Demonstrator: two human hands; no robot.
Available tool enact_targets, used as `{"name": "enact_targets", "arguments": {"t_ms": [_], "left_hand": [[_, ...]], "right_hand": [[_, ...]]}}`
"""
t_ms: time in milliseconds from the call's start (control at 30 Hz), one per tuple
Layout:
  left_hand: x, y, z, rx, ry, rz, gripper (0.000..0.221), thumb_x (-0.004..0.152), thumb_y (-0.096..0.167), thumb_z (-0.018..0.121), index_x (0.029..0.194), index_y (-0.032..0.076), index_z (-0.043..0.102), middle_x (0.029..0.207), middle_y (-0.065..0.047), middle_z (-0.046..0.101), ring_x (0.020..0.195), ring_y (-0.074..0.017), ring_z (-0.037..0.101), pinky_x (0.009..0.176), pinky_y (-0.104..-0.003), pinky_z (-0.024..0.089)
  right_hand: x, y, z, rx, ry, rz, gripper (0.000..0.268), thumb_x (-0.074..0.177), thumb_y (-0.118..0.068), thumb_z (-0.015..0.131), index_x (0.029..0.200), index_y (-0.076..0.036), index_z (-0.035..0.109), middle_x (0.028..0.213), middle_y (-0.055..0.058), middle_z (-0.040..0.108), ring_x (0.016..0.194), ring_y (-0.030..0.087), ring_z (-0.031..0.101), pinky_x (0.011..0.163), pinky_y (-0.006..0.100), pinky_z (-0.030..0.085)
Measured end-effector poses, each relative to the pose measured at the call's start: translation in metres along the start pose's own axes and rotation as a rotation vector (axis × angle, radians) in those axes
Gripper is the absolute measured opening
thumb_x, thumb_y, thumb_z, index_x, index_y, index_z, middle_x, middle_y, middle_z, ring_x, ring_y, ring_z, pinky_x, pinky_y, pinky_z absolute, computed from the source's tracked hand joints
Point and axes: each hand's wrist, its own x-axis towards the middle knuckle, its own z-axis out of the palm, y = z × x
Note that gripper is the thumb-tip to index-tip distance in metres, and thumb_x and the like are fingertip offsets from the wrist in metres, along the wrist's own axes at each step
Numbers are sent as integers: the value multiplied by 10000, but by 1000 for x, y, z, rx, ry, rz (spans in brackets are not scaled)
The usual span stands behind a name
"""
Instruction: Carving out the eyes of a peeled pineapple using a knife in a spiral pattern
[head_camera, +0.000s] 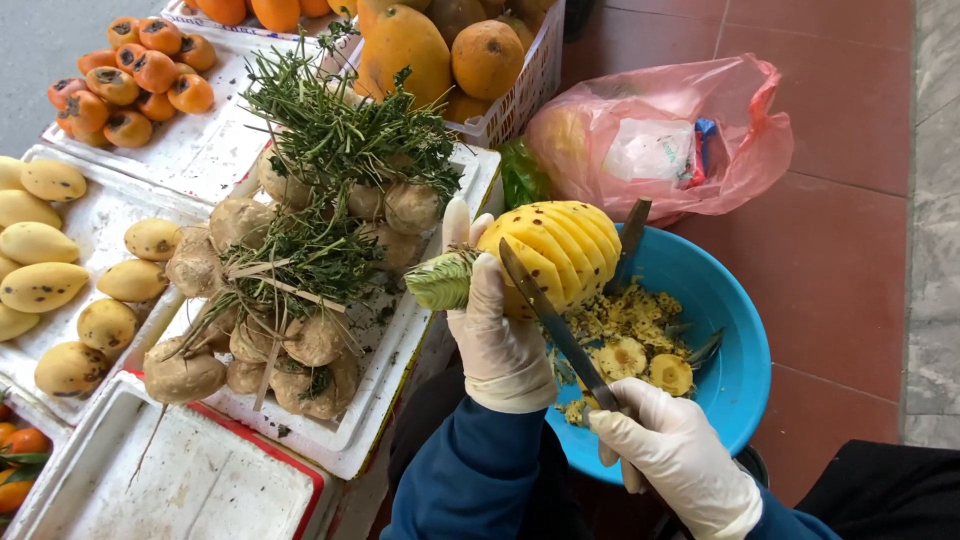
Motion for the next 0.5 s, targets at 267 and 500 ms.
{"name": "enact_targets", "arguments": {"t_ms": [267,500], "left_hand": [[5,-4,-5,-69,39,-51,795,822,305,735,1548,111,475,1363,-85,598,1255,-249,593,1121,-482,479],[6,-1,3,-136,175,-186,708,824,377,653,1485,141,561,1317,-84,614,1231,-293,607,1076,-538,502]], "right_hand": [[0,-4,6,-32,5,14,229,919,-160,751,983,59,731,628,221,693,385,249,484,433,344,395],[4,0,8,-48,10,11,242,907,-170,757,1004,51,744,608,205,656,381,240,481,411,332,399]]}}
